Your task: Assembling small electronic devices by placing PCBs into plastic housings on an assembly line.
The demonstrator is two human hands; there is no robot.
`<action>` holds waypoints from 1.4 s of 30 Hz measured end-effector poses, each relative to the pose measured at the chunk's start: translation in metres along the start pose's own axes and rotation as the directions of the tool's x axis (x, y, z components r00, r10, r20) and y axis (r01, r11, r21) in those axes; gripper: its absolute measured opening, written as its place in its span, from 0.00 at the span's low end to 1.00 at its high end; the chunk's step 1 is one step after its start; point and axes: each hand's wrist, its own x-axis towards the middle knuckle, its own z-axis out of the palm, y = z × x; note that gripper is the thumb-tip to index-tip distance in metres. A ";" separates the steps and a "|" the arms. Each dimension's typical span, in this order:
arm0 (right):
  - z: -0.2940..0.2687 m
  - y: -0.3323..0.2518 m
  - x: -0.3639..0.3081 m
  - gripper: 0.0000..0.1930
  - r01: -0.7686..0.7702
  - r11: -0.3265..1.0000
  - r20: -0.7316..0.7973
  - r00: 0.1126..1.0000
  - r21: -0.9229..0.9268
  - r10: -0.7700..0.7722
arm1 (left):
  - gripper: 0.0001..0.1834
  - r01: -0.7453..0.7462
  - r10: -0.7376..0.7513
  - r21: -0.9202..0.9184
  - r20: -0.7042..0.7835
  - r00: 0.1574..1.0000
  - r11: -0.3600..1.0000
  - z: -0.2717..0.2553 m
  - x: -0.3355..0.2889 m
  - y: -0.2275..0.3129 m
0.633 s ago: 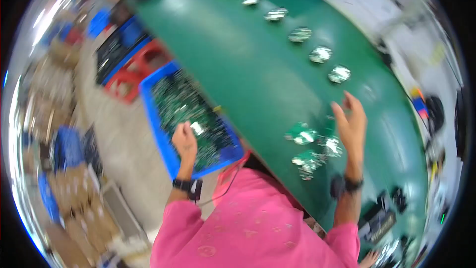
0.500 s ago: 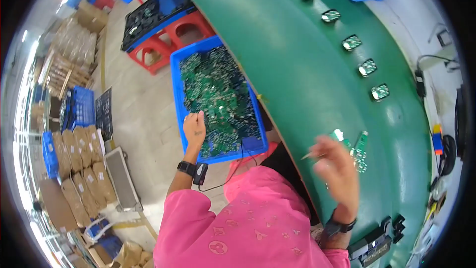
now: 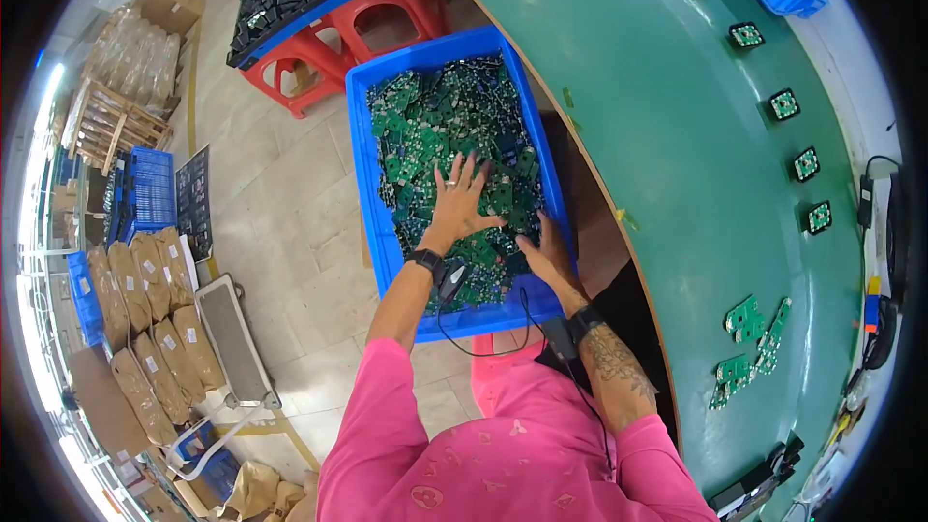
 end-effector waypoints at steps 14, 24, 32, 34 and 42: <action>0.027 -0.001 0.025 0.46 0.204 0.945 -0.005 0.977 -0.256 -0.212 | 0.52 0.090 -0.085 -0.098 0.053 0.995 0.991 0.047 -0.027 0.011; 0.019 0.002 -0.004 0.41 0.190 0.951 -0.170 0.957 -0.244 -0.235 | 0.56 0.338 -0.342 -0.170 0.003 0.940 0.926 0.034 -0.119 0.032; 0.027 0.007 0.020 0.38 -0.124 0.992 -0.059 0.991 -0.010 0.123 | 0.47 0.782 -0.967 -0.598 0.041 0.252 0.179 0.089 -0.122 0.061; 0.030 0.022 0.014 0.36 -0.144 0.984 0.089 0.987 0.106 0.135 | 0.50 0.722 -0.963 -0.692 0.195 0.187 0.000 0.084 -0.106 0.075; 0.066 -0.022 -0.039 0.23 -0.079 0.979 0.123 0.991 0.190 0.056 | 0.47 0.533 -0.987 -0.845 0.115 0.114 -0.037 0.088 -0.115 0.070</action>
